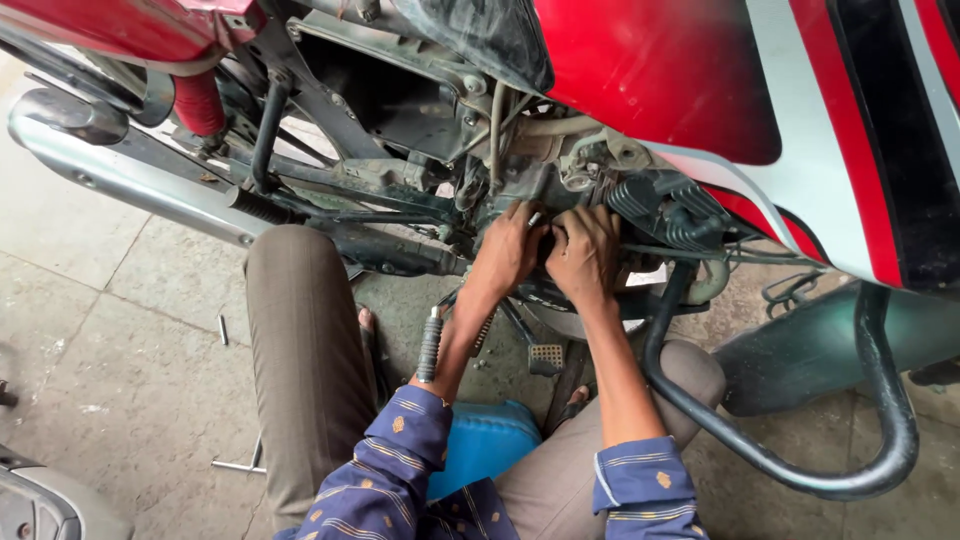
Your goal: The person sits on a low stool beside a red motorcycle and works on the engine area, using a screwdriver to loosen and adjust components and handling small parts by hand. They briefly reach to a wall-mounted tool board to retrieve a tool, then resume working on the engine.
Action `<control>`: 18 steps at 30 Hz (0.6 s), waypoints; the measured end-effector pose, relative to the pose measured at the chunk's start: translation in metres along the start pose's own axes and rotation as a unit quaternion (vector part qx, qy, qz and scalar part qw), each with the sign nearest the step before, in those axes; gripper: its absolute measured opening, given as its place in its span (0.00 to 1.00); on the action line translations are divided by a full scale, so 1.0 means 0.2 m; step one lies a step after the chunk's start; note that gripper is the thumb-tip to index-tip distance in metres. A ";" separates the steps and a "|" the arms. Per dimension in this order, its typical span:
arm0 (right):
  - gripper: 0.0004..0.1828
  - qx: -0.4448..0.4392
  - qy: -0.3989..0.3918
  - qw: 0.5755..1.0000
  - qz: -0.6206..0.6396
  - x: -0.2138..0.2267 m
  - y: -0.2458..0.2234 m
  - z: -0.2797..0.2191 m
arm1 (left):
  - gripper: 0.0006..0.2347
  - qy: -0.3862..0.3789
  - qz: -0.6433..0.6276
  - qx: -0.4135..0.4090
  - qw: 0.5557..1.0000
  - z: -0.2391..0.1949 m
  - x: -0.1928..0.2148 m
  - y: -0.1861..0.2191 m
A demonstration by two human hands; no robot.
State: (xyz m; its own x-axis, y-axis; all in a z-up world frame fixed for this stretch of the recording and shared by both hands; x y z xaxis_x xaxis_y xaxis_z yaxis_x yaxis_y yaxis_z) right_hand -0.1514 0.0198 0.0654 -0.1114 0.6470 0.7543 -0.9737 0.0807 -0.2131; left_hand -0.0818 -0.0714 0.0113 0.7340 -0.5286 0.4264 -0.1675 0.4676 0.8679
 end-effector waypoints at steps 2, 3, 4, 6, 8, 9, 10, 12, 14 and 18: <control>0.03 -0.001 0.007 1.000 -0.017 -0.01 -0.02 0.00 | 0.10 0.002 0.007 -0.005 1.000 0.00 0.01 0.00; 0.03 -0.004 0.014 0.999 -0.035 -0.01 -0.03 -0.02 | 0.10 0.001 0.015 -0.011 1.000 -0.01 0.01 -0.01; 0.03 -0.004 0.013 0.999 -0.035 -0.01 -0.02 -0.03 | 0.10 0.001 0.014 -0.009 1.000 -0.01 0.02 0.00; 0.03 0.007 0.039 0.998 -0.042 0.01 -0.01 -0.02 | 0.10 -0.014 -0.014 -0.034 0.999 0.01 0.03 0.04; 0.04 0.013 0.054 0.997 -0.057 0.03 -0.02 -0.02 | 0.11 -0.025 -0.025 -0.040 0.999 0.01 0.05 0.05; 0.04 0.018 0.066 0.995 -0.069 0.04 -0.04 -0.04 | 0.13 -0.036 -0.035 -0.044 0.998 -0.01 0.05 0.06; 0.04 0.016 0.066 0.995 -0.073 0.06 -0.04 -0.03 | 0.13 -0.039 -0.037 -0.045 0.998 0.00 0.05 0.05; 0.03 0.034 0.034 0.997 -0.062 0.08 -0.06 -0.02 | 0.12 -0.039 -0.051 -0.030 0.997 0.00 0.04 0.04; 0.03 0.030 0.046 0.996 -0.063 0.05 -0.09 -0.02 | 0.14 -0.035 -0.035 -0.031 0.998 0.00 0.03 -0.06; 0.05 0.004 0.063 0.997 -0.039 0.14 -0.13 -0.04 | 0.17 -0.055 0.012 0.130 0.990 -0.01 -0.03 -0.17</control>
State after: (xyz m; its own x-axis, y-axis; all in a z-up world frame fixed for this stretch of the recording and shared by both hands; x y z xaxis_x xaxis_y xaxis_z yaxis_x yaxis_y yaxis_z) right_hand -0.1279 0.0429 0.0868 -0.0107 0.7296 0.6838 -0.9800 0.1284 -0.1523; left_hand -0.0794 -0.0833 -0.0211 0.6539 -0.6004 0.4604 -0.3577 0.2910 0.8874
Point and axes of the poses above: each hand's wrist, its own z-axis towards the middle knuckle, its own x-axis out of the back of the hand, y = z × x, the point moved 9 cm from there along z, towards the middle knuckle, and after that the axes turned 12 degrees about x, right-handed, at the moved point
